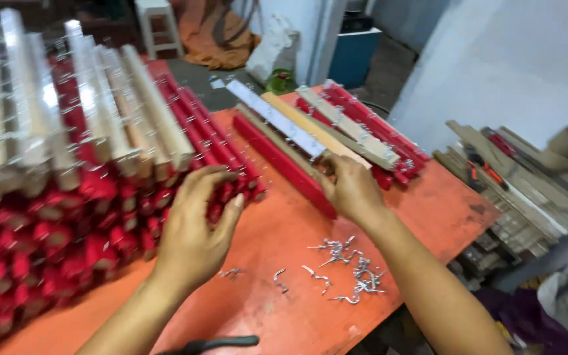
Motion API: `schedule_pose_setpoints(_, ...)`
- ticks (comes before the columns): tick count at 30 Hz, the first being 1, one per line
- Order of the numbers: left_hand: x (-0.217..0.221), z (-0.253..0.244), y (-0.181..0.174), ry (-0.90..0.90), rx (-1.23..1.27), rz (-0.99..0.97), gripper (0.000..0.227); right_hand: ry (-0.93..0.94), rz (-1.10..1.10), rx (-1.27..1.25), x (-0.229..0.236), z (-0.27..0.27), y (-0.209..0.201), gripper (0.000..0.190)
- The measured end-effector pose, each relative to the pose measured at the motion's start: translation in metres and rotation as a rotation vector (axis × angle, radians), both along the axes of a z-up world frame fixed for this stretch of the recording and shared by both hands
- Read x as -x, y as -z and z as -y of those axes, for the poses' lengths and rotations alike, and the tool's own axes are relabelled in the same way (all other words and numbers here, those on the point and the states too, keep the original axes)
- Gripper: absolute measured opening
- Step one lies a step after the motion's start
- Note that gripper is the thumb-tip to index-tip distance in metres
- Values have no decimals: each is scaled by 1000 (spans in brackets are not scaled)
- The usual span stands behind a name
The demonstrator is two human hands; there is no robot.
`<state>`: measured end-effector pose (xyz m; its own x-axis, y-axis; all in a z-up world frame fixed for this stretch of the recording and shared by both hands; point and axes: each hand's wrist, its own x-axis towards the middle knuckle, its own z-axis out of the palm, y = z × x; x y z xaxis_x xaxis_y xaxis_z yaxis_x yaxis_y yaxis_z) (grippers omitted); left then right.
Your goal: Assembling coat hangers by inserting metal hooks into wooden and plastic bars and securing them with pliers.
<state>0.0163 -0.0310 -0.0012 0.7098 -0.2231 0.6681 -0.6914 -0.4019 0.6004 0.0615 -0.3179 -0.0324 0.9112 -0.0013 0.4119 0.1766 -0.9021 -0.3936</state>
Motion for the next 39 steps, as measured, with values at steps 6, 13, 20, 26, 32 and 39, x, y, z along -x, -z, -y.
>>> schedule_pose_setpoints(6,-50,70,24,42,-52,-231,31,182,-12,111,-43,104,43,32)
schedule_pose_setpoints(13,-82,116,57,48,-145,-447,34,165,-226,138,-72,69,22,47)
schedule_pose_setpoints(20,-76,118,67,52,-197,-540,37,122,-353,358,-120,61,44,59)
schedule_pose_setpoints(26,-81,113,77,50,-220,-668,40,153,-378,296,-131,55,58,54)
schedule_pose_setpoints(32,-100,113,111,24,-230,-804,45,126,-322,373,-82,24,30,41)
schedule_pose_setpoints(39,-101,123,120,33,-260,-842,43,65,-168,599,-68,-10,75,48)
